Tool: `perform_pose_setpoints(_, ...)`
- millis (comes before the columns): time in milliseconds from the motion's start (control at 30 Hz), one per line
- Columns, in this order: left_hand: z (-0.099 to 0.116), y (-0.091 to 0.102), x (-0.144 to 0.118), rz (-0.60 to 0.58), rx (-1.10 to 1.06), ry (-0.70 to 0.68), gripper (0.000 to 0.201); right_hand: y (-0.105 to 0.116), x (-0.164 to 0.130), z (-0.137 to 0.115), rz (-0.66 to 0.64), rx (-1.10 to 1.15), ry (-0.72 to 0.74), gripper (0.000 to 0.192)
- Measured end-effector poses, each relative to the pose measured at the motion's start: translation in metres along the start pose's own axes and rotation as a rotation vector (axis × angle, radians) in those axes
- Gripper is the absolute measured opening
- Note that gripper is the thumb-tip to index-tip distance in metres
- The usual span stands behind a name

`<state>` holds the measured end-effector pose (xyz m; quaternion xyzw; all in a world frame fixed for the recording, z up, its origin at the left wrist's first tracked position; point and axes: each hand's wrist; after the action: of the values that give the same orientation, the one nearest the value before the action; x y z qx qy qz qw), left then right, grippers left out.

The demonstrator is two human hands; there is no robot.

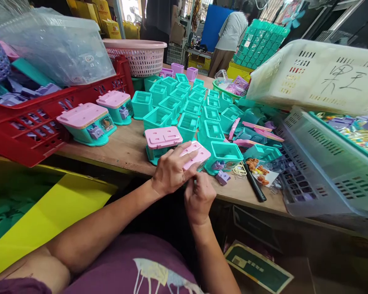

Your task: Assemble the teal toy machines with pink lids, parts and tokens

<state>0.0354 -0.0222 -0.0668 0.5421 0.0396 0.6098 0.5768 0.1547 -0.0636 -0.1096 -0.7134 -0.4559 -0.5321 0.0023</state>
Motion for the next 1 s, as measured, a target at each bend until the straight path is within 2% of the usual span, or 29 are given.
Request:
perform_pose_setpoints(167,-0.008,0.0,0.001,0.031,-0.02,0.033,0.04,-0.005,-0.009,0.018,0.022,0.248,-0.054,0.013)
perform_pose_setpoints(300,-0.016,0.004,0.002,-0.006,-0.058,-0.053,0.045,-0.006,-0.009,0.023,0.009,0.291,-0.072,0.014)
perform_pose_setpoints(467,-0.021,0.006,0.002,-0.064,-0.024,-0.123,0.064,-0.009,-0.007,0.019,-0.01,0.3,-0.068,0.013)
perform_pose_setpoints(633,-0.026,0.012,0.002,-0.08,-0.089,-0.192,0.052,0.008,0.001,0.019,-0.175,0.316,-0.052,0.011)
perform_pose_setpoints(700,-0.029,0.016,0.003,-0.108,-0.14,-0.217,0.051,0.02,0.011,0.023,-0.183,0.306,-0.057,0.008)
perform_pose_setpoints(800,-0.035,0.021,0.005,-0.149,-0.192,-0.241,0.051,0.03,0.031,0.035,-0.127,0.231,-0.031,0.025)
perform_pose_setpoints(900,-0.04,0.023,0.006,-0.173,-0.245,-0.257,0.051,0.028,0.05,0.047,-0.253,0.162,0.108,0.049)
perform_pose_setpoints(1000,-0.043,0.023,0.006,-0.181,-0.292,-0.286,0.053,0.022,0.057,0.055,-0.318,0.178,0.187,0.047)
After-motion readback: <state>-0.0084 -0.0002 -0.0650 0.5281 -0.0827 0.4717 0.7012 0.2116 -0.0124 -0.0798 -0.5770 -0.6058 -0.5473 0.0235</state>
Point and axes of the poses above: each hand's wrist, its own x-axis towards the middle knuckle, its own y-axis out of the back of the hand, z = x × y, and after that the axes turned 1 degree about -z, right-handed
